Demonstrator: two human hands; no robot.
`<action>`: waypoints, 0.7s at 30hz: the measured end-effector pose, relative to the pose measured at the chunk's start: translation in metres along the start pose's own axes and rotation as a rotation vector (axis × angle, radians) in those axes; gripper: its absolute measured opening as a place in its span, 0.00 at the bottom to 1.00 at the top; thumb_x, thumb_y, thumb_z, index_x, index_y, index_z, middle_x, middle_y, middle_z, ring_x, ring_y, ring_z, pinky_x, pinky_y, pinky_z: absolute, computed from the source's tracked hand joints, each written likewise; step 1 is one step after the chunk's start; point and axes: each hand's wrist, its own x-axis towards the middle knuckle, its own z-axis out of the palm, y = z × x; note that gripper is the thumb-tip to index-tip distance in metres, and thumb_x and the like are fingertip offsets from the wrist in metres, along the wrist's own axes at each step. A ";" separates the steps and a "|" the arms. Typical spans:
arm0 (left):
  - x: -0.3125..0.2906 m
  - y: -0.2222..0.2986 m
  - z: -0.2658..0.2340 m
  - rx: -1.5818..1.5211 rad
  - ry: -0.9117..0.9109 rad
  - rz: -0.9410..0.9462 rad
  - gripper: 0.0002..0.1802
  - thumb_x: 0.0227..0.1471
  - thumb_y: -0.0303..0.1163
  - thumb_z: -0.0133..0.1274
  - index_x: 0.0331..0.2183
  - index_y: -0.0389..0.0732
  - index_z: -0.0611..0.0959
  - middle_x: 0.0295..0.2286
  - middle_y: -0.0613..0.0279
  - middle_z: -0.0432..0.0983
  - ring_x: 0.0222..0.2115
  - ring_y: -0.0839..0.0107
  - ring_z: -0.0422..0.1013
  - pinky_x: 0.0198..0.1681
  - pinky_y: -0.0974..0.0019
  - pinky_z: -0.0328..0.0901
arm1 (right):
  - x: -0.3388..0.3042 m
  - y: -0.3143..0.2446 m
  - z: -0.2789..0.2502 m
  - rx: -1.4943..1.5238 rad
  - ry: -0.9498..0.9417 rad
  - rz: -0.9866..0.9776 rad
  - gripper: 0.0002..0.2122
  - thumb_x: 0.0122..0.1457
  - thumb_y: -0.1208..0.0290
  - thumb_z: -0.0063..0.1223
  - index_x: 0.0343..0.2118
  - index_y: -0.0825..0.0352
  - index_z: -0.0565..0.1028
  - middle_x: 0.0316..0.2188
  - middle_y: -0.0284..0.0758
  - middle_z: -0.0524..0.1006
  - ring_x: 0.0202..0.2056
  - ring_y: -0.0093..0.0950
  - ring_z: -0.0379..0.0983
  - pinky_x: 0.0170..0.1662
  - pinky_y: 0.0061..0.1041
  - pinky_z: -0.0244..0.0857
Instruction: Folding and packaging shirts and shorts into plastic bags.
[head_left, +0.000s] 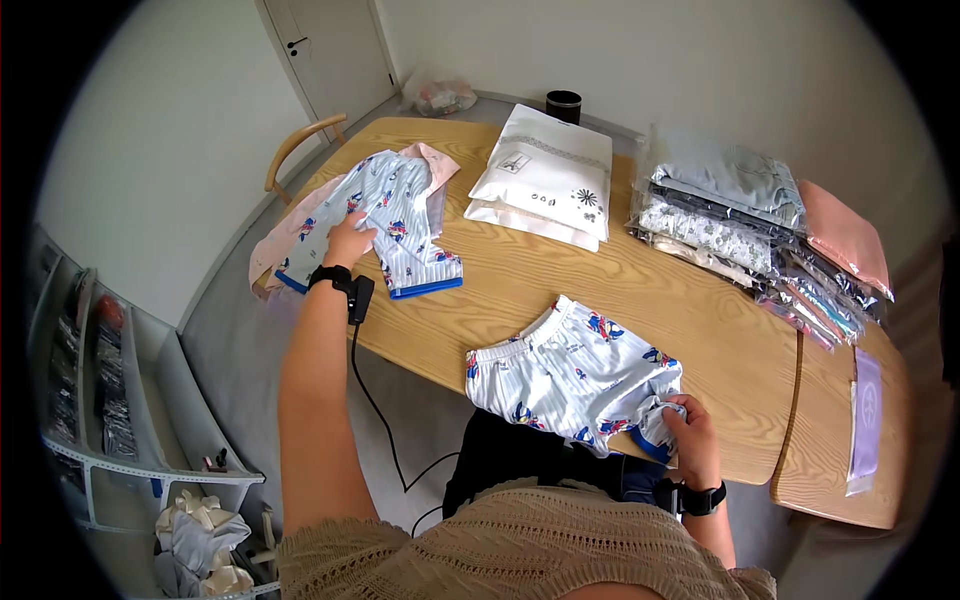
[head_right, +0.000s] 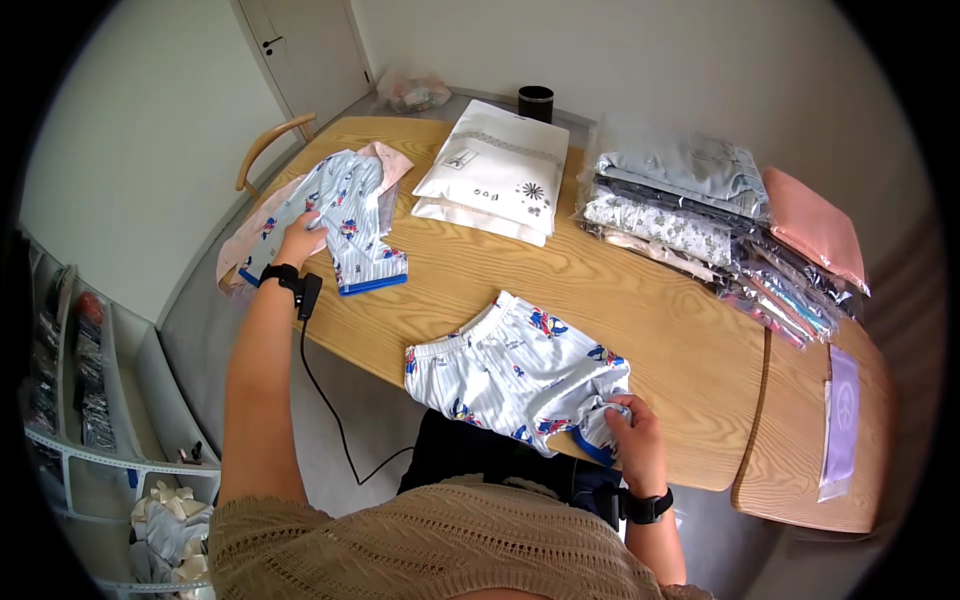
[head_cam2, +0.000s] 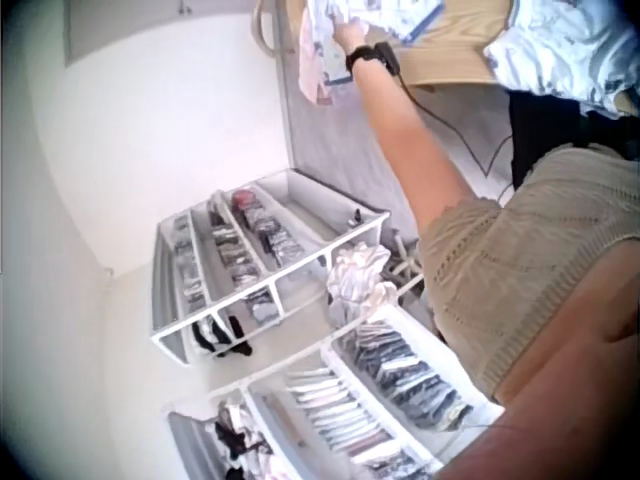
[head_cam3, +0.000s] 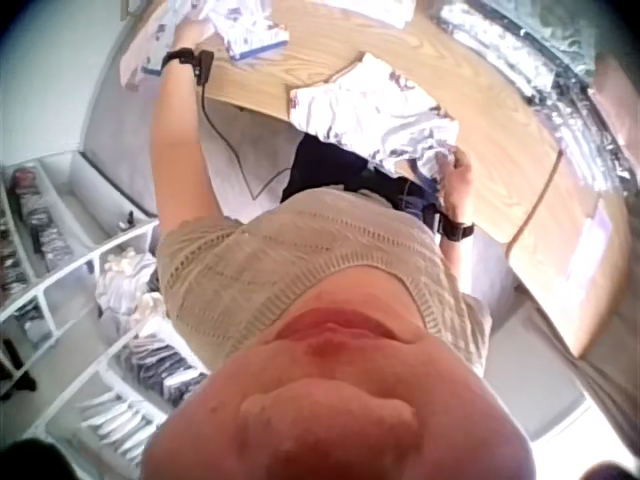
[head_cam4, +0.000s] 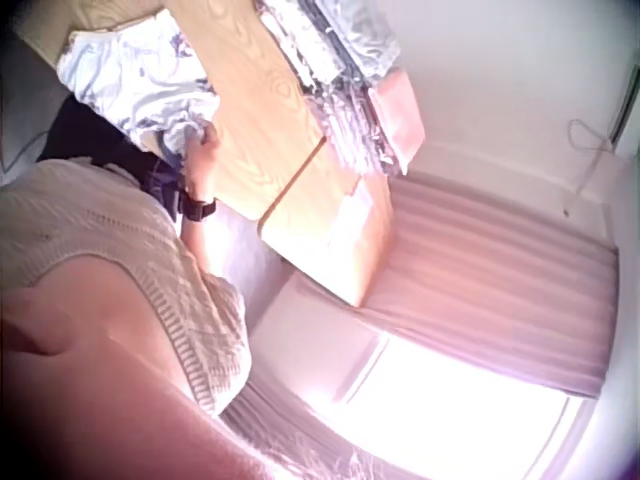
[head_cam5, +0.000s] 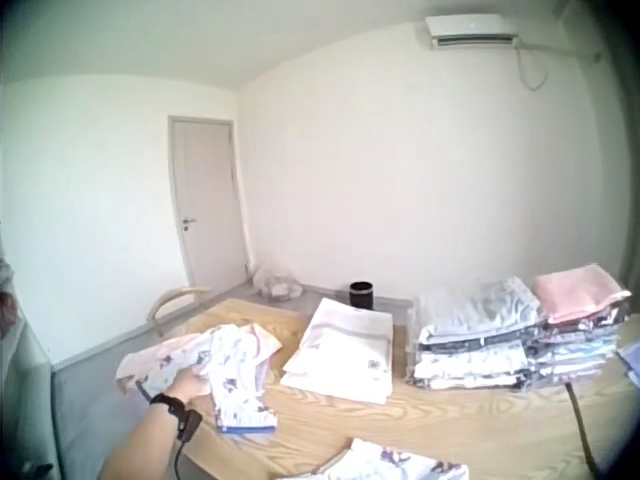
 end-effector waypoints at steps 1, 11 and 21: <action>0.003 -0.012 0.003 0.211 0.064 -0.009 0.33 0.35 0.42 0.64 0.47 0.47 0.76 0.40 0.44 0.69 0.40 0.50 0.69 0.44 0.60 0.65 | 0.001 0.001 0.001 0.004 -0.015 -0.001 0.06 0.57 0.77 0.49 0.38 0.69 0.72 0.29 0.27 0.74 0.28 0.14 0.68 0.33 0.15 0.63; -0.004 0.044 0.093 0.479 -0.060 0.273 0.06 0.44 0.31 0.54 0.28 0.42 0.79 0.31 0.46 0.72 0.36 0.50 0.69 0.41 0.57 0.65 | 0.049 -0.021 -0.068 0.651 -0.096 -0.012 0.12 0.65 0.69 0.36 0.42 0.71 0.69 0.38 0.35 0.75 0.38 0.26 0.72 0.44 0.24 0.65; -0.016 0.065 0.080 0.269 0.138 0.476 0.07 0.49 0.30 0.51 0.28 0.35 0.77 0.28 0.48 0.76 0.31 0.52 0.72 0.35 0.57 0.66 | 0.020 0.019 -0.224 0.636 0.318 -0.178 0.13 0.62 0.70 0.40 0.46 0.73 0.68 0.43 0.38 0.73 0.44 0.30 0.70 0.51 0.28 0.60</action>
